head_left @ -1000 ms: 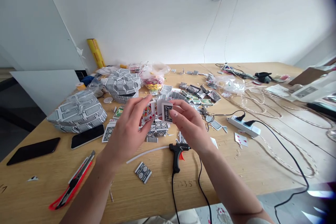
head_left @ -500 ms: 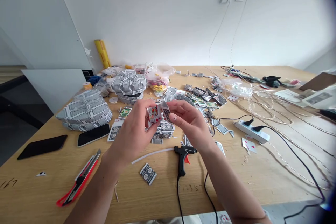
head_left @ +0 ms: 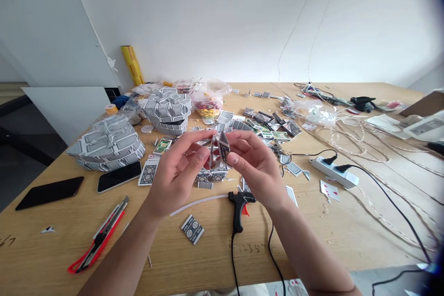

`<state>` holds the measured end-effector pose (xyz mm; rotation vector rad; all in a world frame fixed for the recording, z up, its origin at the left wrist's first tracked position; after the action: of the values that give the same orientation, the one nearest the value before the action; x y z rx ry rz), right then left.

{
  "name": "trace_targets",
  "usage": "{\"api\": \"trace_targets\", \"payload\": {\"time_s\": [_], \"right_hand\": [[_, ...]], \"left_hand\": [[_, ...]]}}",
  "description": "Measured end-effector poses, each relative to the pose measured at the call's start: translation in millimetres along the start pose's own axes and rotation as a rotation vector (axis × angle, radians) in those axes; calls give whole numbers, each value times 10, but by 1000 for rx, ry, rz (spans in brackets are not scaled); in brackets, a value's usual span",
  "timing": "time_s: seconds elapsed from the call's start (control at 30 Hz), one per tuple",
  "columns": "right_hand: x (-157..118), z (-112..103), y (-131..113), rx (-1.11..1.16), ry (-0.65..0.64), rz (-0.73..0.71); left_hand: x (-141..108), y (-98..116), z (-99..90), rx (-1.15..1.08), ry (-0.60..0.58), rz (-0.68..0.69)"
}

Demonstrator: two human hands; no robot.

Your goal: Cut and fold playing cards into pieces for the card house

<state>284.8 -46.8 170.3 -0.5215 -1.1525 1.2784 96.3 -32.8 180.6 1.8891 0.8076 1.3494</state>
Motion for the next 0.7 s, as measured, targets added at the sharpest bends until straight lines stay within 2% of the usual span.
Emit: {"api": "trace_targets", "payload": {"time_s": [0.13,0.33,0.43,0.53,0.7], "right_hand": [[-1,20,-21,-17,26,-12],[-20,39,10,-56,69,-64],[-25,24,32,-93,79,-82],[-24,14,46,-116,59,-76],[-18,14,46,-114,35,-70]], "left_hand": [[22,-44,81,-77,1,-44],[-23,-24,134,138,119,69],[-15,-57,107,155,180,116],[7,-86,43,176,222,96],[16,-69,-10,145,192,110]]}}
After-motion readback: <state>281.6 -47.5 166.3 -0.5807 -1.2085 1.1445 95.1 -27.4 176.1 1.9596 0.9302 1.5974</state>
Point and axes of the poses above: each hand's wrist, its own x-axis towards the middle knuckle, its own z-axis out of the palm, y = z × x, the point moved 2 cm from there along x, towards the middle knuckle, and after that the axes turned 10 degrees about x, right-handed, at the moved point
